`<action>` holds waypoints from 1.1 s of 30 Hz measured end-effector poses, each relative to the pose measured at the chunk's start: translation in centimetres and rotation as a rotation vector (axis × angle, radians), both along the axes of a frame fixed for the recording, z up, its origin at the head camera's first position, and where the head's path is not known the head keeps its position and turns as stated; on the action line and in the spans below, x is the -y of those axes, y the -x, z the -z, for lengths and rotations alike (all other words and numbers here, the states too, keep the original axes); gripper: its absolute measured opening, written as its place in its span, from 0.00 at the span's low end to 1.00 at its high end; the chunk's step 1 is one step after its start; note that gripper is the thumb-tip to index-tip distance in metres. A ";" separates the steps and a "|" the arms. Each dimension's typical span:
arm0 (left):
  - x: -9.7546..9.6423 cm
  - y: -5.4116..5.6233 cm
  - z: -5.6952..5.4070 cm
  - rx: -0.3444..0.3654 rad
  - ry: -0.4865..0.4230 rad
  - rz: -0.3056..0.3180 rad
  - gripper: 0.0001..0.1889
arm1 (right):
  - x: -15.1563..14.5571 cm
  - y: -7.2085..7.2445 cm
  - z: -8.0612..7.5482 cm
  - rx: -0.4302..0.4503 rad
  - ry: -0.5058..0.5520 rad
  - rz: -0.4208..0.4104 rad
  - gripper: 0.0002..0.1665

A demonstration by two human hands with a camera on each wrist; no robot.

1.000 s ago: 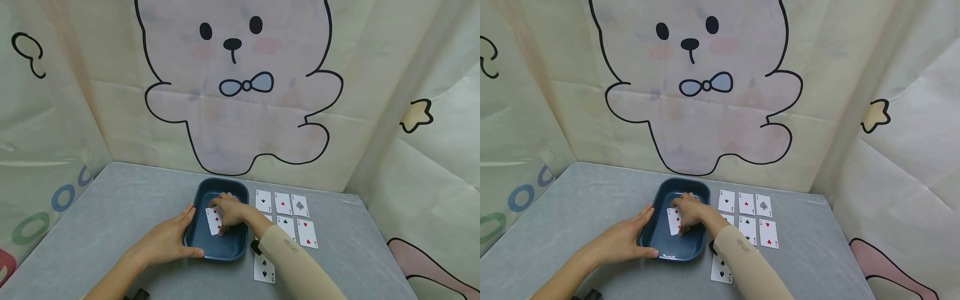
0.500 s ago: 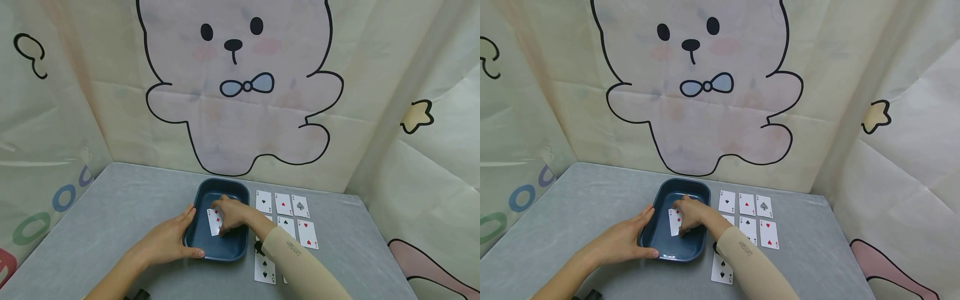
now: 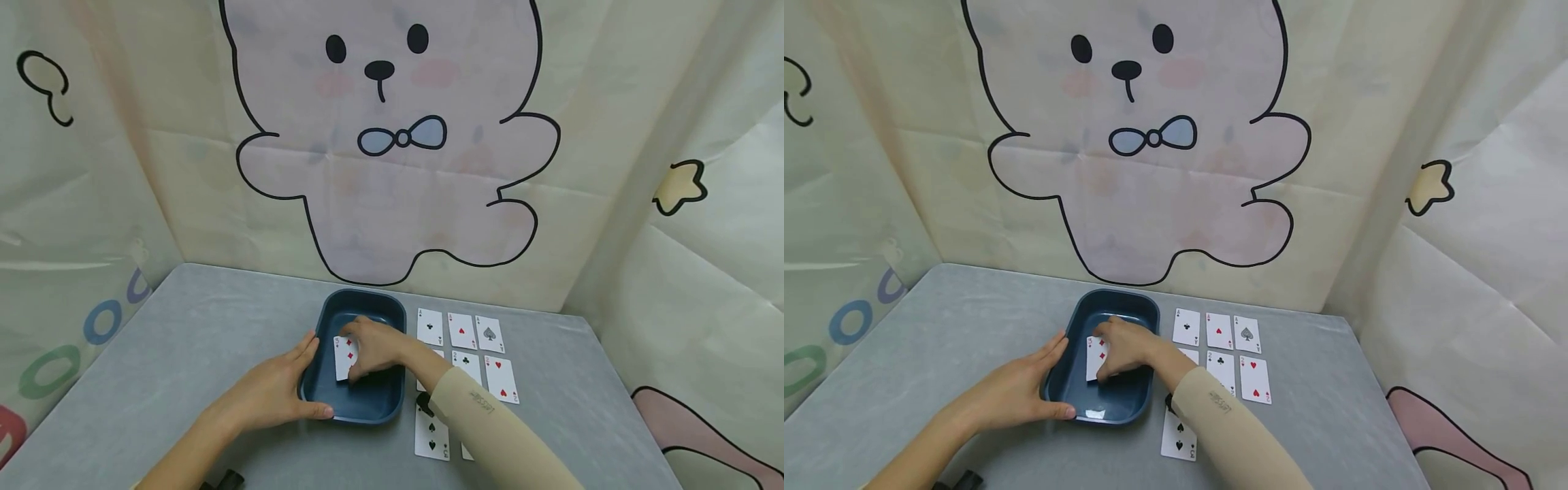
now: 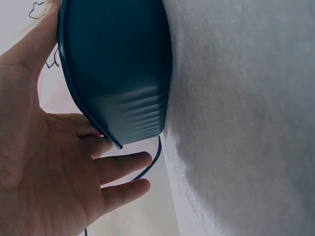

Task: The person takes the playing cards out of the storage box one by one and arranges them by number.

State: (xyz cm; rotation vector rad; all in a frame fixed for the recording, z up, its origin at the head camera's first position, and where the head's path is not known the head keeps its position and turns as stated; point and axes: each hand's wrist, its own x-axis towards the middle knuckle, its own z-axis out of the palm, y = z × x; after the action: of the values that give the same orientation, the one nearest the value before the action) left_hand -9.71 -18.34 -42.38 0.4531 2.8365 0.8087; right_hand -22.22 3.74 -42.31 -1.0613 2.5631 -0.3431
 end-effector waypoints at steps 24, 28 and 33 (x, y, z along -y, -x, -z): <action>-0.2 0.1 0.1 -0.010 0.029 -0.011 0.70 | -7.3 -2.5 -4.6 -0.036 0.222 0.004 0.48; -0.1 0.1 0.1 -0.013 0.018 0.000 0.70 | -9.4 -3.1 -4.6 -0.061 0.235 0.016 0.48; -0.2 0.0 0.0 -0.004 0.013 0.002 0.69 | -11.9 -3.9 -4.5 -0.067 0.250 0.063 0.47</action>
State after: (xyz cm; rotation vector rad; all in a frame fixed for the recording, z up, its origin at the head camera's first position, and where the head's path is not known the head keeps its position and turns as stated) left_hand -9.73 -18.17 -42.34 0.4569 2.8427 0.7895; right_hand -18.30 15.68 -37.78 -1.0931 2.6685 -0.6694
